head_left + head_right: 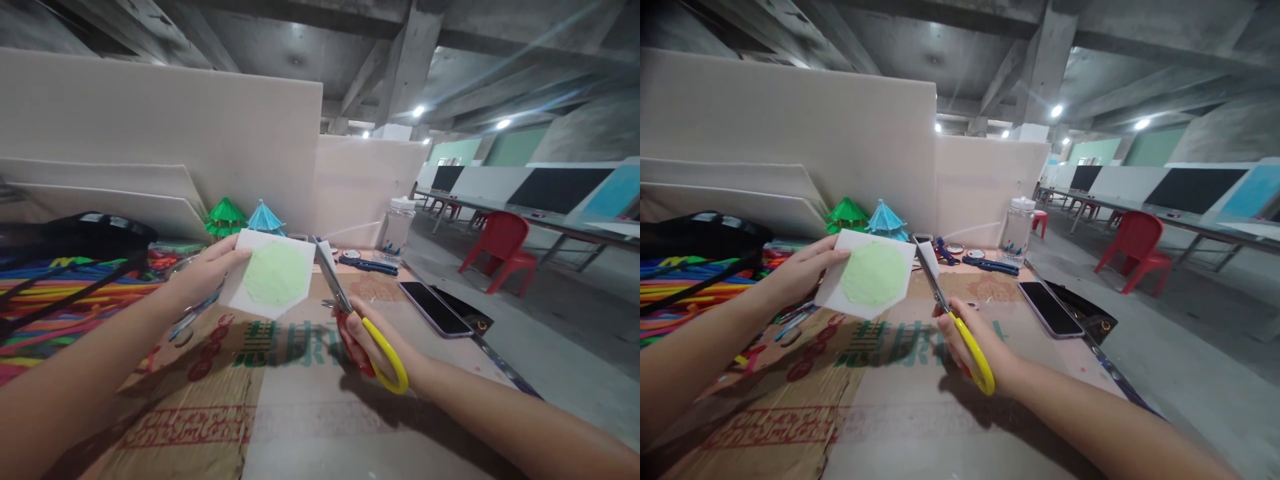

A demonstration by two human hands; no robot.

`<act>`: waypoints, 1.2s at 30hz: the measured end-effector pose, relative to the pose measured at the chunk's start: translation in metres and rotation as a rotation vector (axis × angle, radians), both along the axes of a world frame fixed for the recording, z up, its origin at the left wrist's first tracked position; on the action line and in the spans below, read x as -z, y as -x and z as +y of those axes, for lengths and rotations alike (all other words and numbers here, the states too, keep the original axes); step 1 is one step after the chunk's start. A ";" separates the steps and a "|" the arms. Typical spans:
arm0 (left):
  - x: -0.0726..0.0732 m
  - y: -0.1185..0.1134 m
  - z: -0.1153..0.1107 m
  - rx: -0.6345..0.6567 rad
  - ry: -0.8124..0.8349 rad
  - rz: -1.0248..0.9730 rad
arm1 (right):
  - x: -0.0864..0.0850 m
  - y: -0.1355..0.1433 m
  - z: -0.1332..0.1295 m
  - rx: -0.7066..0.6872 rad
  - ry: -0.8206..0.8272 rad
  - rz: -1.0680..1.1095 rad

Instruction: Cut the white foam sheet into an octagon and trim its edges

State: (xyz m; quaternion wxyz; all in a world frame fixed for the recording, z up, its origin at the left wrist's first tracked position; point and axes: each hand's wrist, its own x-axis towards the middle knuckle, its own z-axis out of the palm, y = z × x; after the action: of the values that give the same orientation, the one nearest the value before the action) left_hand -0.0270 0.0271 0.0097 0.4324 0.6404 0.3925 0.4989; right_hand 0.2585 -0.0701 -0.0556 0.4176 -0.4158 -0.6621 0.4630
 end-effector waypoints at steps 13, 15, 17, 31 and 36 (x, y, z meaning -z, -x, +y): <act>-0.004 0.000 0.018 -0.078 -0.025 -0.307 | -0.010 -0.007 0.014 0.064 -0.050 -0.554; -0.004 0.000 0.023 -0.085 -0.025 -0.368 | -0.009 -0.007 0.015 0.023 -0.131 -0.694; -0.002 0.001 0.026 -0.080 -0.023 -0.379 | -0.009 -0.004 0.012 -0.037 -0.164 -0.803; -0.003 -0.003 0.015 -0.009 -0.051 -0.312 | -0.016 -0.038 0.057 -0.305 -0.721 -1.231; -0.003 -0.004 0.013 -0.011 -0.052 -0.280 | -0.013 -0.039 0.063 -0.257 -0.777 -1.186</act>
State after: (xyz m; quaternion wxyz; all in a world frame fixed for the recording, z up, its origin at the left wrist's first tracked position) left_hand -0.0234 0.0403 0.0129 0.4636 0.5730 0.3188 0.5959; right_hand 0.2971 -0.0066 -0.0425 0.0476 -0.3374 -0.9380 -0.0640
